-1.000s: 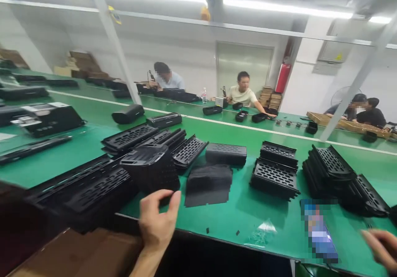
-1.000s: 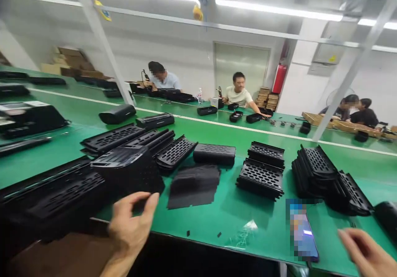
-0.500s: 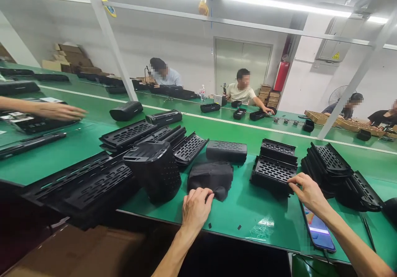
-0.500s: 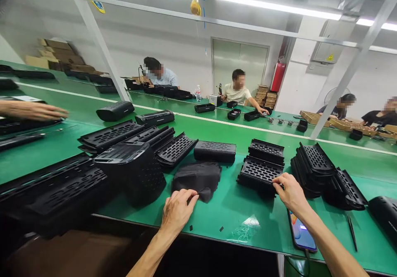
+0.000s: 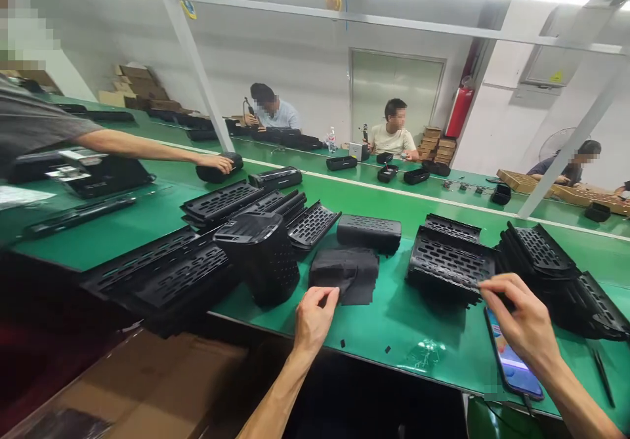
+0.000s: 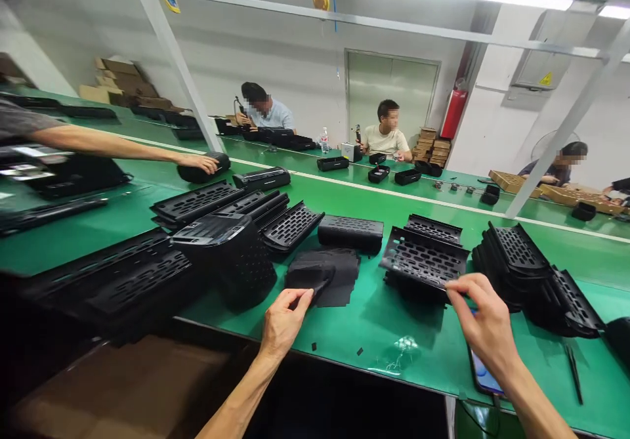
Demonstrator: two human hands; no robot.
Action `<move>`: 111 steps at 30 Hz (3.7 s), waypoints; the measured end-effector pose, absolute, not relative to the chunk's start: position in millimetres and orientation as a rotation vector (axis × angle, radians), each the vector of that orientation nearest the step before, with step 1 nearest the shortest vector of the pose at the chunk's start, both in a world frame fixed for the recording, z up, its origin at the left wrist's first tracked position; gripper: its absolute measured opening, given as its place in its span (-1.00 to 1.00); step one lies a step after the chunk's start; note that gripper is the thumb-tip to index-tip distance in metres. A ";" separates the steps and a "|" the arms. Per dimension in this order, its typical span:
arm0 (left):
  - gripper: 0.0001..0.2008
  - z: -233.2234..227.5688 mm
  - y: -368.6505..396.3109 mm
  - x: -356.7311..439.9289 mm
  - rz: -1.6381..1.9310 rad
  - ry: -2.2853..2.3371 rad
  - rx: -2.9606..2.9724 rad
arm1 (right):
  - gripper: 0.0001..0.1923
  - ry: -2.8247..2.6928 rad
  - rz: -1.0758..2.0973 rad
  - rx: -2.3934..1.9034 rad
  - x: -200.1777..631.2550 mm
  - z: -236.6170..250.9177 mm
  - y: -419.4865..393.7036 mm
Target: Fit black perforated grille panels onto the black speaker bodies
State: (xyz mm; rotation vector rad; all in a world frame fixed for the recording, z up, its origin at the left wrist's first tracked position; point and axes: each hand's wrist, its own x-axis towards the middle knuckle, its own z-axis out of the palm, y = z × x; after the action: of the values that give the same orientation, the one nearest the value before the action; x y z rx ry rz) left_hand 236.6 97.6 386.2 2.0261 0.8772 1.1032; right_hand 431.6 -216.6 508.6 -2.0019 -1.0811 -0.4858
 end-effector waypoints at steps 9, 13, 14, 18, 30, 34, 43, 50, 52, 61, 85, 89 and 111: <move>-0.71 407.5 30.1 237.4 1.181 0.665 2.031 | -0.87 -1.363 -0.238 -1.998 362.6 393.1 -226.4; -0.78 412.3 -18.1 253.0 0.914 0.383 2.438 | -0.85 -1.230 -0.091 -2.075 363.2 394.7 -223.3; -0.79 411.6 -28.0 256.2 0.804 0.348 2.543 | -0.83 -1.177 -0.060 -2.092 362.8 399.3 -221.3; -0.79 407.5 -49.3 260.6 0.533 0.299 2.789 | -0.74 -0.977 -0.017 -2.212 364.8 408.7 -210.2; -0.74 396.8 31.5 265.5 0.537 0.549 2.747 | -0.58 -0.800 0.121 -2.377 399.8 406.0 -183.1; -0.75 397.2 29.4 260.3 0.543 0.519 2.452 | -0.88 -0.800 0.188 -2.247 406.7 412.5 -185.4; -0.64 423.0 9.5 226.3 0.284 0.588 1.479 | -0.74 -0.596 0.553 -1.804 394.1 419.8 -202.2; -0.61 410.4 -1.6 205.4 0.283 0.570 1.256 | -0.49 -0.427 0.702 -1.666 371.6 411.4 -216.8; -0.61 407.4 -3.7 204.1 0.283 0.558 1.221 | -0.46 -0.369 0.710 -1.619 369.0 409.5 -219.5; -0.55 393.8 -13.2 207.3 0.357 0.589 1.212 | -0.47 -0.374 0.601 -1.657 367.4 409.2 -227.5; -0.51 388.4 -7.1 163.2 0.261 0.394 1.156 | -0.56 -0.362 0.625 -1.637 337.8 397.1 -243.1; -0.50 391.1 -7.1 154.4 0.281 0.445 1.206 | -0.59 -0.374 0.595 -1.681 330.2 400.4 -239.7; -0.42 371.0 -5.9 143.9 0.297 0.381 1.121 | -0.50 -0.286 0.612 -1.613 321.8 384.1 -237.1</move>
State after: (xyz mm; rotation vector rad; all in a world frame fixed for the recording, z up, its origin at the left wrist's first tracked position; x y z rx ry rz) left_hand 143.9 -5.9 371.0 1.1211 0.3808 0.2973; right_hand 321.8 -237.1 384.1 -1.6134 -0.2861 0.6116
